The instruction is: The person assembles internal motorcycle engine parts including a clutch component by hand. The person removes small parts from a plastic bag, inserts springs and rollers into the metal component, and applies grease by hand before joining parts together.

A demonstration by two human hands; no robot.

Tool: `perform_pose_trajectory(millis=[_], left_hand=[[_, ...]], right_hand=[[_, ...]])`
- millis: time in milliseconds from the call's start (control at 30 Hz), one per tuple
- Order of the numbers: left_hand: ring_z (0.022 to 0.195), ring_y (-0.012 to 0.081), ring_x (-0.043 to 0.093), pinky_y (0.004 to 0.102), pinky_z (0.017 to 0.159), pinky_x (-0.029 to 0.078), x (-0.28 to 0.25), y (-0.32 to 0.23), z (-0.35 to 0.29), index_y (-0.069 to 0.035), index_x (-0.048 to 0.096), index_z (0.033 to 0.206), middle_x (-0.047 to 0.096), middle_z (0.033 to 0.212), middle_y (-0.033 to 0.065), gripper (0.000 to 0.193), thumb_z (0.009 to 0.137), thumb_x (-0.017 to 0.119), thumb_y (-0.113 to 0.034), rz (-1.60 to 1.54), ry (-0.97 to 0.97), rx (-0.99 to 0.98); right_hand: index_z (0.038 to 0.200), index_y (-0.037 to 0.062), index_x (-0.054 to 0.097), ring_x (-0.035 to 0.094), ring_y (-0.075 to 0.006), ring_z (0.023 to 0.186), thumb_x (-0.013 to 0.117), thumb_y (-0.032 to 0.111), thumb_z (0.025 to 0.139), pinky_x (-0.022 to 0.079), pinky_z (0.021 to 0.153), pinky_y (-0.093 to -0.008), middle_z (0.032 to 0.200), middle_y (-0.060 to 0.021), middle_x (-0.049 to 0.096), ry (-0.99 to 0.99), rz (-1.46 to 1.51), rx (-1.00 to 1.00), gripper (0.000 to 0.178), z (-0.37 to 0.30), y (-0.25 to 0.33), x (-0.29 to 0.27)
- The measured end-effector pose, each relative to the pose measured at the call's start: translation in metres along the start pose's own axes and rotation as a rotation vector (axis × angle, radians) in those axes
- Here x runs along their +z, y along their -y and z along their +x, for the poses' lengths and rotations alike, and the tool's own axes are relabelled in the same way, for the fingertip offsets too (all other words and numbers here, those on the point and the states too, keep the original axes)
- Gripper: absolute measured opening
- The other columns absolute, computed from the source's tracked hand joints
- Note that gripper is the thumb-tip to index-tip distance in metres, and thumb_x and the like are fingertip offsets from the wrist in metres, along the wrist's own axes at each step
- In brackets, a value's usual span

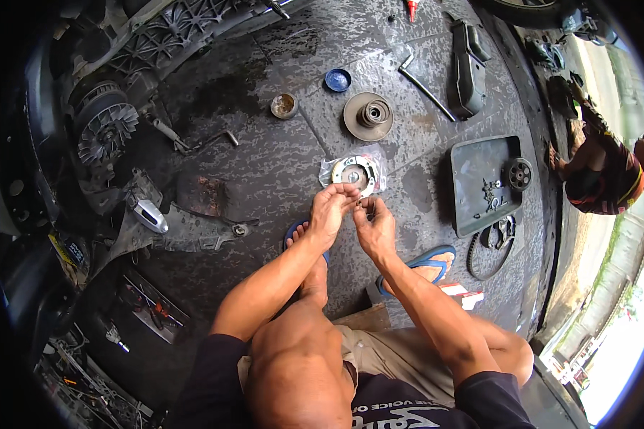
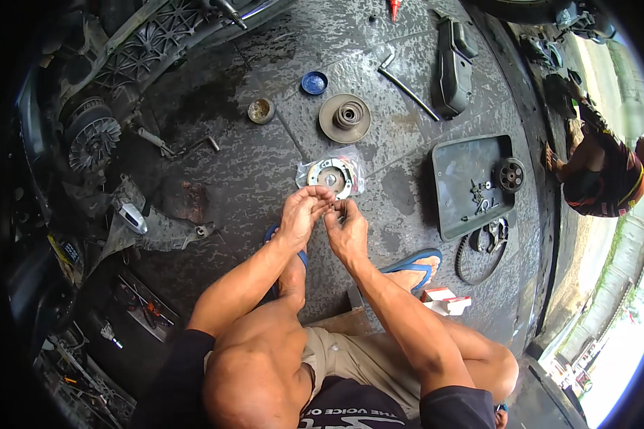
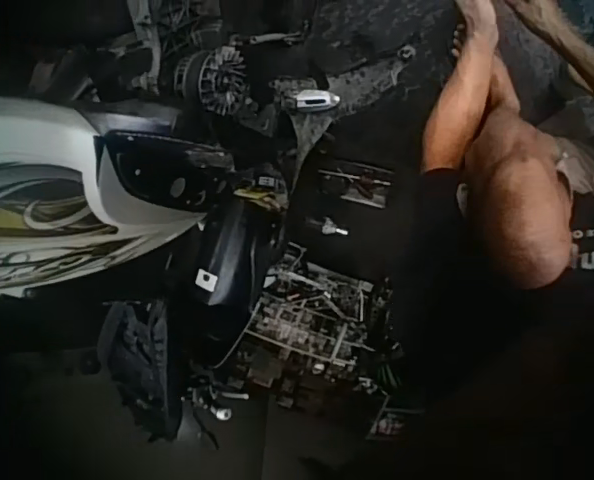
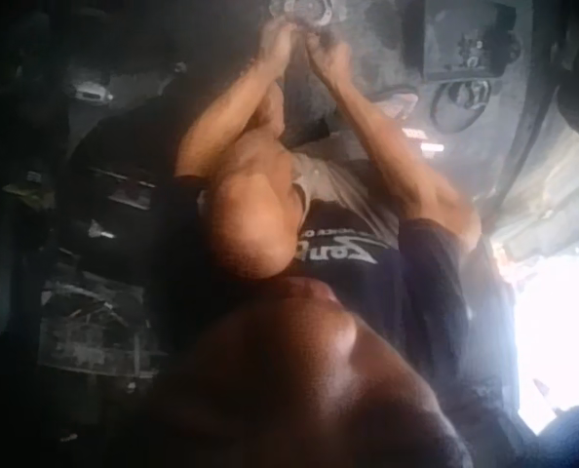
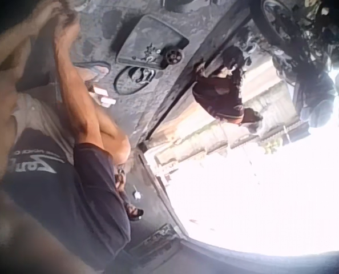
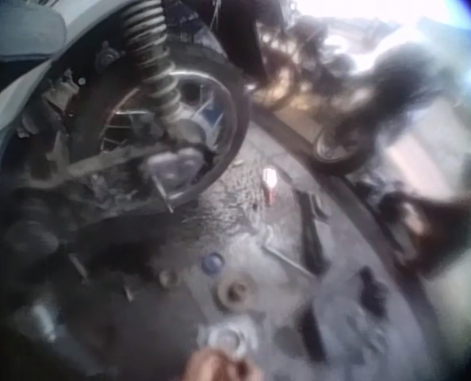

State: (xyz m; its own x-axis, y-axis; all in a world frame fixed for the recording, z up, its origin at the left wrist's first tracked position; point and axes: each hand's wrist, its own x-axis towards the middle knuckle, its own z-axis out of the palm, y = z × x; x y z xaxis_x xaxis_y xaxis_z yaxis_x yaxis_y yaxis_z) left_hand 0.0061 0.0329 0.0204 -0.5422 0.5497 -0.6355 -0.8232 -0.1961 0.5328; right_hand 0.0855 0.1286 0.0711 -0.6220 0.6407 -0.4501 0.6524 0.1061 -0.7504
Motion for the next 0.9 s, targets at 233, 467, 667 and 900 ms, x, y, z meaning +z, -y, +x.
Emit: perform_pose_trajectory(millis=[233, 467, 667, 900], left_hand=[[0.063, 0.004, 0.052, 0.0207, 0.053, 0.042, -0.003, 0.013, -0.002, 0.001, 0.068, 0.103, 0.063, 0.081, 0.0005, 0.022, 0.093, 0.073, -0.018, 0.612, 0.051, 0.041], [0.063, 0.0059, 0.054, 0.024, 0.054, 0.042, 0.035, 0.001, 0.015, 0.001, 0.071, 0.097, 0.066, 0.075, 0.0015, 0.021, 0.093, 0.071, -0.02, 0.724, 0.016, -0.086], [0.066, 0.0104, 0.059, 0.029, 0.057, 0.047, 0.041, 0.023, 0.064, 0.006, 0.071, 0.092, 0.069, 0.078, 0.0055, 0.024, 0.094, 0.067, -0.018, 0.741, -0.233, 0.037], [0.059, 0.0097, 0.055, 0.0288, 0.05, 0.043, 0.057, 0.021, 0.068, 0.005, 0.071, 0.089, 0.064, 0.072, 0.0029, 0.027, 0.096, 0.068, -0.021, 0.73, -0.341, -0.033]], right_hand=[[0.104, -0.0022, 0.066, 0.065, -0.0215, 0.074, 0.065, 0.014, 0.092, 0.053, 0.073, -0.0372, 0.084, -0.0143, 0.07, -0.039, -0.07, -0.09, 0.02, -0.002, -0.025, -0.006], [0.107, -0.0007, 0.067, 0.069, -0.041, 0.087, 0.064, 0.013, 0.09, 0.053, 0.077, -0.0459, 0.092, -0.0227, 0.07, -0.051, -0.118, -0.152, 0.021, 0.018, -0.037, -0.024], [0.112, -0.002, 0.068, 0.072, -0.0346, 0.089, 0.065, 0.017, 0.093, 0.053, 0.08, -0.0416, 0.094, -0.0212, 0.073, -0.178, 0.038, 0.002, 0.027, 0.053, -0.033, -0.029], [0.11, -0.0025, 0.069, 0.071, -0.0268, 0.087, 0.068, 0.022, 0.091, 0.053, 0.081, -0.0375, 0.094, -0.0177, 0.074, -0.122, 0.114, 0.096, 0.031, 0.076, -0.05, -0.038]])
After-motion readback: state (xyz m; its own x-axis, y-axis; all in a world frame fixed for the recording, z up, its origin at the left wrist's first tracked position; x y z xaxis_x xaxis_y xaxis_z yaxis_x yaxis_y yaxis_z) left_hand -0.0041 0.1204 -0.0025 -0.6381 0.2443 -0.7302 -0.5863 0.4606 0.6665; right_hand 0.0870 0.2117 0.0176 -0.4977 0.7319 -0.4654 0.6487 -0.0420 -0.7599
